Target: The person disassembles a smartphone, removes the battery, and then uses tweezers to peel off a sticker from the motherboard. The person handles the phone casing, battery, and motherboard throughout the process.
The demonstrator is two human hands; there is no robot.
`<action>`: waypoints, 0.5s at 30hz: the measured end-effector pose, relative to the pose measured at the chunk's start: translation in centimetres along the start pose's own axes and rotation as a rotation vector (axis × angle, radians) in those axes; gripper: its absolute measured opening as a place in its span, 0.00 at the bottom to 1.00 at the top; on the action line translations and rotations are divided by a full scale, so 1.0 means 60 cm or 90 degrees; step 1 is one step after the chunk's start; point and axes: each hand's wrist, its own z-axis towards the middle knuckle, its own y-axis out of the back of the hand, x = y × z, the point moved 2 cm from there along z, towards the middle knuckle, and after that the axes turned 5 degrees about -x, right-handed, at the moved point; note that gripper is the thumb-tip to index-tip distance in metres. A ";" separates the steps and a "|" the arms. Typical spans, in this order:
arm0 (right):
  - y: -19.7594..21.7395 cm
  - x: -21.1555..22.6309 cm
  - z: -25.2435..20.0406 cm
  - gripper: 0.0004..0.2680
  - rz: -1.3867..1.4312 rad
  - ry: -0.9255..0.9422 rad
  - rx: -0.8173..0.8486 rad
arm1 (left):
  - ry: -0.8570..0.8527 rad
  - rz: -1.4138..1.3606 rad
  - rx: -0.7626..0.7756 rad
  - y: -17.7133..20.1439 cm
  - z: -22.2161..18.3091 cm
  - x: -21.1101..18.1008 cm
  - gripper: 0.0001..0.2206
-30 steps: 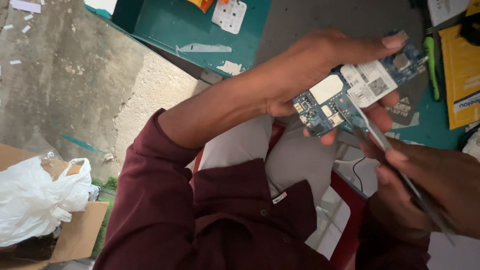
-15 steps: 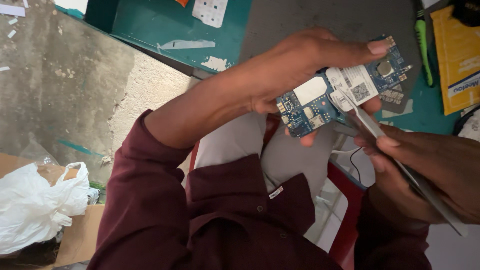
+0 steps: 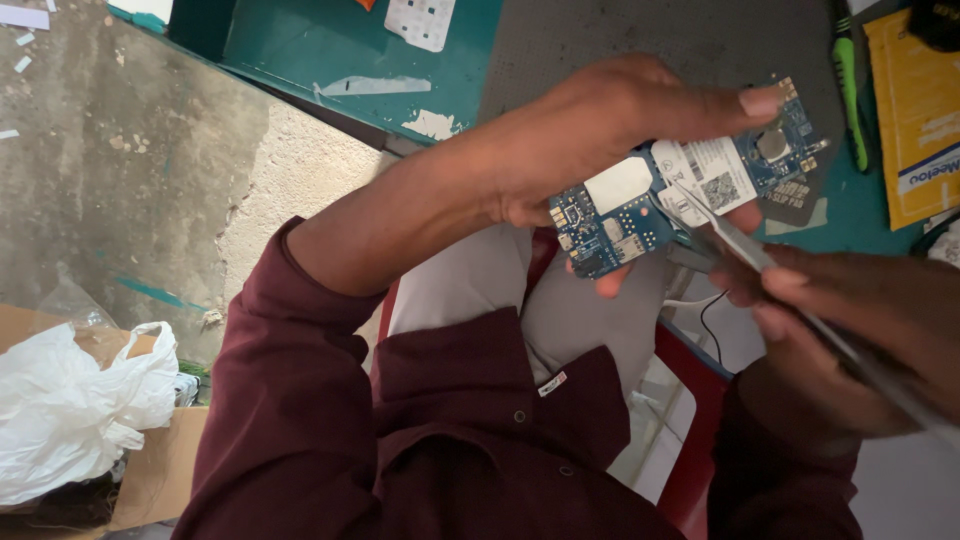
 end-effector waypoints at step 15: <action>-0.037 -0.045 0.029 0.09 0.150 0.031 -0.269 | -0.097 -0.011 -0.031 0.009 -0.007 -0.003 0.37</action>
